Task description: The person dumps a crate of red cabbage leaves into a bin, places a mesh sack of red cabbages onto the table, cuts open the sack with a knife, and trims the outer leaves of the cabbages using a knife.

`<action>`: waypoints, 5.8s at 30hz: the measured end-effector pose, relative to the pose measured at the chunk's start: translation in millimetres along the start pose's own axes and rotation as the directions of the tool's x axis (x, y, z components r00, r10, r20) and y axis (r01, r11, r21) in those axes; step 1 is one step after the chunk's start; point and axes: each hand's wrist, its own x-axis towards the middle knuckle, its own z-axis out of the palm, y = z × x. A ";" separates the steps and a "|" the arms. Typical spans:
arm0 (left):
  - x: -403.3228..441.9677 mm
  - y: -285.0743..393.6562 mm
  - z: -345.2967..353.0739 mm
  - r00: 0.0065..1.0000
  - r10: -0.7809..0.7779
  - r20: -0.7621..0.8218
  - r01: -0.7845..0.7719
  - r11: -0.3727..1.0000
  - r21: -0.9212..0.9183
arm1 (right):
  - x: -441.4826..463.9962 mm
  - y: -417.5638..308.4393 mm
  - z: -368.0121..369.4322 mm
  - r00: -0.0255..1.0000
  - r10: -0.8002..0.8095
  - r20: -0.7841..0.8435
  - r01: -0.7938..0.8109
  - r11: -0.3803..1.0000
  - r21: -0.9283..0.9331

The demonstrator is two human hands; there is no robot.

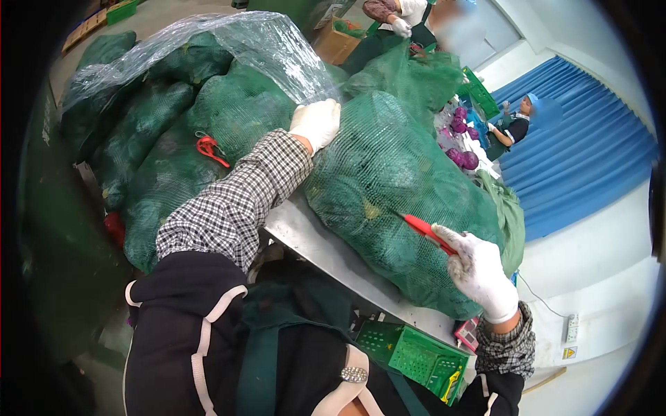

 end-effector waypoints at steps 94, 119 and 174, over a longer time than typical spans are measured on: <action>17.0 144.3 101.8 0.970 0.240 -0.038 -0.240 0.923 -0.299 | -154.6 187.6 -30.3 0.789 0.459 -0.409 -0.611 0.653 -0.447; 65.1 253.3 140.8 0.328 0.814 0.479 -0.943 0.256 0.212 | -148.5 211.0 -37.5 0.791 0.514 -0.332 -0.612 0.655 -0.443; -148.9 413.0 273.4 0.295 0.898 0.328 -0.878 0.389 -0.277 | -279.0 316.8 59.2 0.337 0.940 0.049 -0.939 0.340 -0.051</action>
